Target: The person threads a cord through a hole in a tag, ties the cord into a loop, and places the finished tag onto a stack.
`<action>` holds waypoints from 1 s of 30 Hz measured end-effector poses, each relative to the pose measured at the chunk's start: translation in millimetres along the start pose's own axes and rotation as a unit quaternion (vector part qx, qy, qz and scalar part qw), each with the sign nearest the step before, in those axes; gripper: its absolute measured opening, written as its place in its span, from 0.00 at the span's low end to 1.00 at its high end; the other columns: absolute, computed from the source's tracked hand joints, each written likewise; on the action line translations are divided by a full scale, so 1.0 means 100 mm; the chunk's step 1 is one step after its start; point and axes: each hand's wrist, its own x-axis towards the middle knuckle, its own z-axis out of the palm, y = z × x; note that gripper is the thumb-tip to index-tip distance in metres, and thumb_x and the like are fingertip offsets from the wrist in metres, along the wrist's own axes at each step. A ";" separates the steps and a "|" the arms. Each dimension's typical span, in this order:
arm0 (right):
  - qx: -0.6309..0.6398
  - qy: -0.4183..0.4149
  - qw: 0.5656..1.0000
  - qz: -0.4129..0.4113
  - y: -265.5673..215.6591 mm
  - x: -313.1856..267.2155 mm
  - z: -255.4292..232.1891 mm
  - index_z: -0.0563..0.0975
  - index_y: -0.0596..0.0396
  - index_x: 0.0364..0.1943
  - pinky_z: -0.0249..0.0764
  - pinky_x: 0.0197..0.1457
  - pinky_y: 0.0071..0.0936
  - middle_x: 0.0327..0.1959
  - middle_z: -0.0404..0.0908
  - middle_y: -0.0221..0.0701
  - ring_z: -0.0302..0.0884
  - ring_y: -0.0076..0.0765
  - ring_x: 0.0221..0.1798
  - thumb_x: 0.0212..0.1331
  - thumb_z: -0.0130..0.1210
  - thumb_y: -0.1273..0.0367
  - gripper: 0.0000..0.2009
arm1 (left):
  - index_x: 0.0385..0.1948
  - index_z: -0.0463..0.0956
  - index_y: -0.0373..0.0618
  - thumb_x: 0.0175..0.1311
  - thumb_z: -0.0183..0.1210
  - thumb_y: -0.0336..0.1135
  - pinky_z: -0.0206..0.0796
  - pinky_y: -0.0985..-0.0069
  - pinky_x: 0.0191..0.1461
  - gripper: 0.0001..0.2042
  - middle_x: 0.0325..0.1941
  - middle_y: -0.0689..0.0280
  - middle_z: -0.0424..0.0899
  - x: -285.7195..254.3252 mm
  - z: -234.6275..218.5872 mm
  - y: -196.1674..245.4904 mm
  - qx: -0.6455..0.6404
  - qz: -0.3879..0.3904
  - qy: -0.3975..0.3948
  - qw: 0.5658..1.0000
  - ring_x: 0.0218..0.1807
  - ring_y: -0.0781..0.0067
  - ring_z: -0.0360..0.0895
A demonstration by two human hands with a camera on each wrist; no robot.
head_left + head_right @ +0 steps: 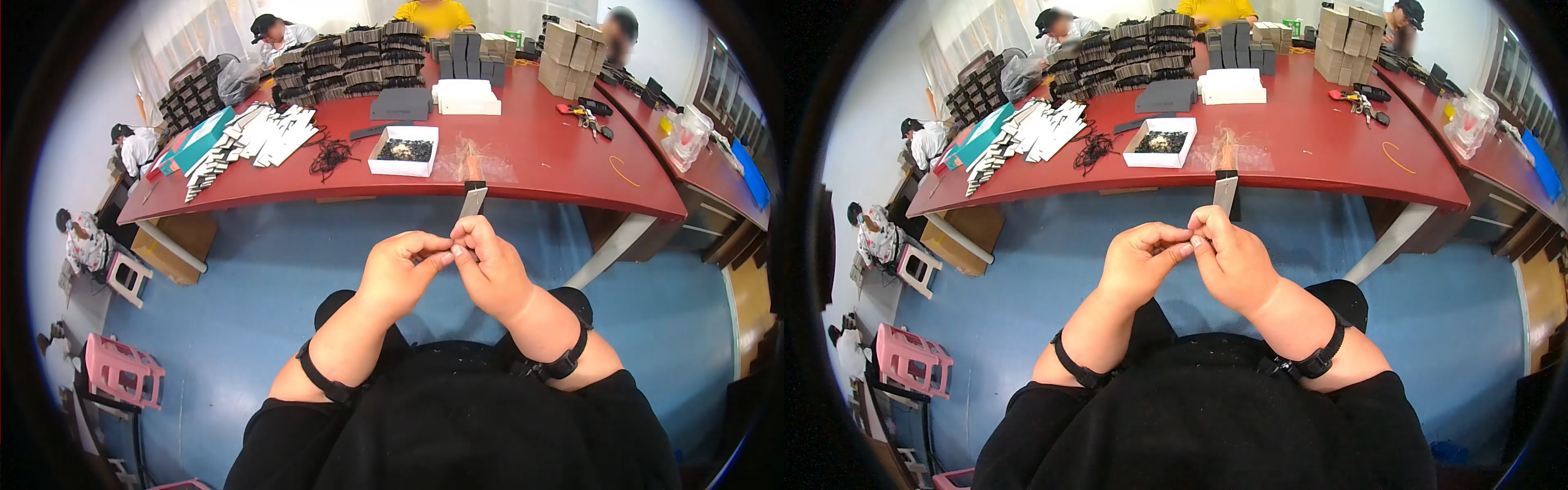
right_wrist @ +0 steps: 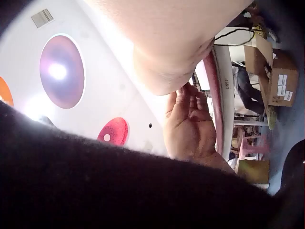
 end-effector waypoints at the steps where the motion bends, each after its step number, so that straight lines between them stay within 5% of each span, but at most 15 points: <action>1: 0.000 0.000 1.000 0.001 -0.01 0.00 -0.01 0.64 0.54 0.41 0.70 0.34 0.33 0.25 0.76 0.36 0.77 0.43 0.31 0.57 0.46 0.74 0.09 | 0.35 0.77 0.36 0.56 0.59 0.23 0.69 0.80 0.41 0.06 0.31 0.65 0.80 0.00 -0.02 -0.04 -0.062 -0.033 -0.009 0.997 0.34 0.80 0.76; 8: 0.058 -0.003 0.998 0.035 0.06 0.01 -0.01 0.66 0.56 0.40 0.70 0.33 0.30 0.25 0.77 0.35 0.77 0.39 0.29 0.56 0.46 0.74 0.08 | 0.30 0.75 0.37 0.59 0.56 0.24 0.71 0.78 0.41 0.01 0.31 0.62 0.80 0.01 0.00 -0.16 -0.260 -0.093 0.007 0.961 0.34 0.76 0.78; 13: 0.092 0.013 0.995 0.042 0.06 0.00 0.01 0.67 0.57 0.40 0.69 0.32 0.28 0.23 0.76 0.35 0.76 0.35 0.27 0.56 0.47 0.75 0.08 | 0.31 0.73 0.38 0.60 0.54 0.24 0.71 0.77 0.41 0.01 0.31 0.62 0.80 0.01 0.00 -0.18 -0.297 -0.092 -0.013 0.950 0.34 0.74 0.78; 21: 0.015 0.012 1.000 -0.003 0.04 0.00 -0.03 0.68 0.56 0.39 0.70 0.32 0.32 0.24 0.77 0.37 0.77 0.42 0.29 0.56 0.47 0.75 0.07 | 0.33 0.70 0.38 0.63 0.51 0.25 0.70 0.79 0.43 0.02 0.33 0.61 0.79 0.00 0.03 -0.20 -0.333 -0.097 -0.030 0.937 0.37 0.75 0.77; 30: 0.053 0.031 0.998 0.032 0.07 -0.01 -0.04 0.68 0.56 0.39 0.71 0.33 0.26 0.24 0.77 0.35 0.78 0.35 0.28 0.56 0.49 0.76 0.07 | 0.49 0.64 0.36 0.60 0.52 0.21 0.69 0.75 0.50 0.15 0.38 0.60 0.78 -0.02 0.04 -0.15 -0.329 -0.061 -0.034 0.942 0.42 0.71 0.77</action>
